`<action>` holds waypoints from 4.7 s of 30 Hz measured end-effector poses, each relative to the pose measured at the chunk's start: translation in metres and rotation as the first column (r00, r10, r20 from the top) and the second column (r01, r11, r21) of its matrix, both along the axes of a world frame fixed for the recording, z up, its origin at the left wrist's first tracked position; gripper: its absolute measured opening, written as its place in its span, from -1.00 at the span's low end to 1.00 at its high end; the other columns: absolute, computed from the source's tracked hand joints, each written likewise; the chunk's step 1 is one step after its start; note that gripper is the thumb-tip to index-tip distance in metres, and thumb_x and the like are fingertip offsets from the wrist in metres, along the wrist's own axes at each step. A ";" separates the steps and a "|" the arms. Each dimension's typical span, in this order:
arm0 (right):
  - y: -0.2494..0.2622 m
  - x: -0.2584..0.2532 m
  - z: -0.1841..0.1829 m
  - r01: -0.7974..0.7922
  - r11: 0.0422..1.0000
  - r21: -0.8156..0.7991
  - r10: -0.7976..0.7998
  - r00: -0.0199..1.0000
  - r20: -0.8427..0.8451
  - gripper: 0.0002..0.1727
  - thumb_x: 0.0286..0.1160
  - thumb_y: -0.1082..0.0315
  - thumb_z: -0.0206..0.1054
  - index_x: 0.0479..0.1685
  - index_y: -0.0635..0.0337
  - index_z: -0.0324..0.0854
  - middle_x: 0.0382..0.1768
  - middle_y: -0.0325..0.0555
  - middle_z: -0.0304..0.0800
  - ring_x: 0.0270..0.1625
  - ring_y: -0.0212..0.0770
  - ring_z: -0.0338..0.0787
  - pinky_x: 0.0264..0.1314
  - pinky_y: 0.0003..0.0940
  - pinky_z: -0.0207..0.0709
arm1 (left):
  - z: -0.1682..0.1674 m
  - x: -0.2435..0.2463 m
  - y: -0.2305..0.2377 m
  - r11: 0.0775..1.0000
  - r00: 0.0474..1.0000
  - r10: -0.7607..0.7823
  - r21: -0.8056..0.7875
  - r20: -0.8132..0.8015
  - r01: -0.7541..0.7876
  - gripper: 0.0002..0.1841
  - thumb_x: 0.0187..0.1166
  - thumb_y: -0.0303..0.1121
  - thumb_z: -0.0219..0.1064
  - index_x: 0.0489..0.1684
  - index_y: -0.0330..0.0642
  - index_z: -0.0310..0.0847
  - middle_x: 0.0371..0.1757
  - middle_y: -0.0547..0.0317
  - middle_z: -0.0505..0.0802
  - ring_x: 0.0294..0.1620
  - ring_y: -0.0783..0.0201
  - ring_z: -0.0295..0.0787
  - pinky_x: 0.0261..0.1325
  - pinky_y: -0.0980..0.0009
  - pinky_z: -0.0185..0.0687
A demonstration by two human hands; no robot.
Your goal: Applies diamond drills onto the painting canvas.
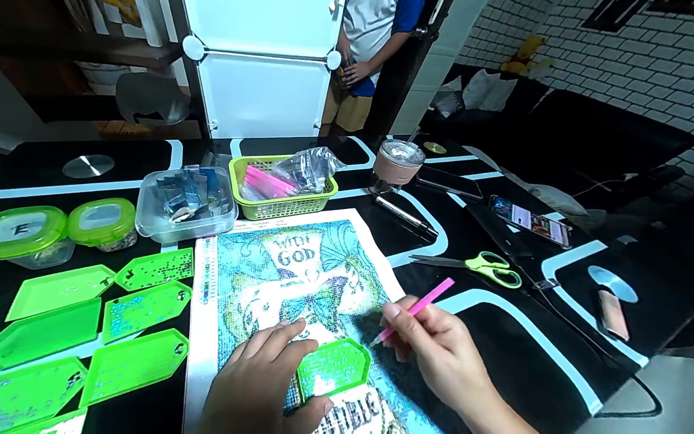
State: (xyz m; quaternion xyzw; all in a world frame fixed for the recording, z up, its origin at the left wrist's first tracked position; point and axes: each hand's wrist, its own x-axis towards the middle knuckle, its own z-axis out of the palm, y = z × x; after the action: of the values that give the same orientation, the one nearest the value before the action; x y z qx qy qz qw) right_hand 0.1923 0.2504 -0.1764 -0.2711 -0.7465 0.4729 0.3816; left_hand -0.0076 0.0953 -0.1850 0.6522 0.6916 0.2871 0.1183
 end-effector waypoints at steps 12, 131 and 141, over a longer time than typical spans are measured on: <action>0.025 0.024 -0.011 0.234 0.963 -0.132 -0.232 0.972 0.033 -0.68 0.73 0.33 0.15 -0.46 0.07 0.65 -0.58 -0.36 0.76 -0.61 -0.52 0.69 -0.55 -0.65 0.59 | 0.007 -0.004 -0.001 0.996 0.996 -0.045 -0.079 0.080 0.051 -0.46 0.49 0.09 0.46 0.30 -0.08 0.78 0.55 -0.02 0.71 0.53 -0.20 0.62 0.37 -0.14 0.58; 0.018 0.023 -0.023 0.142 0.982 0.123 -0.150 0.987 0.055 -0.73 0.75 0.23 0.22 -0.30 0.10 0.71 -0.52 -0.44 0.73 -0.55 -0.64 0.64 -0.53 -0.76 0.52 | 0.009 -0.005 -0.002 0.994 0.996 -0.043 -0.098 0.080 0.051 -0.46 0.50 0.11 0.44 0.30 -0.07 0.78 0.56 -0.02 0.70 0.51 -0.16 0.63 0.39 -0.11 0.56; 0.020 0.025 -0.021 0.090 0.938 0.334 -0.145 0.979 0.145 -0.65 0.77 0.16 0.20 -0.33 0.14 0.73 -0.51 -0.39 0.70 -0.50 -0.68 0.61 -0.47 -0.77 0.49 | 0.008 -0.006 -0.002 0.993 0.996 -0.048 -0.104 0.070 0.055 -0.45 0.51 0.13 0.42 0.32 -0.05 0.77 0.57 0.00 0.69 0.52 -0.15 0.63 0.38 -0.09 0.57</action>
State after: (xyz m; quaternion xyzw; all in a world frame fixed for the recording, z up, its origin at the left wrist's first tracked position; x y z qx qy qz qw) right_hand 0.2174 0.2702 -0.1970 -0.2872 -0.8262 0.2947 0.3848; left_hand -0.0132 0.0935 -0.1772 0.6525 0.6844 0.2689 0.1834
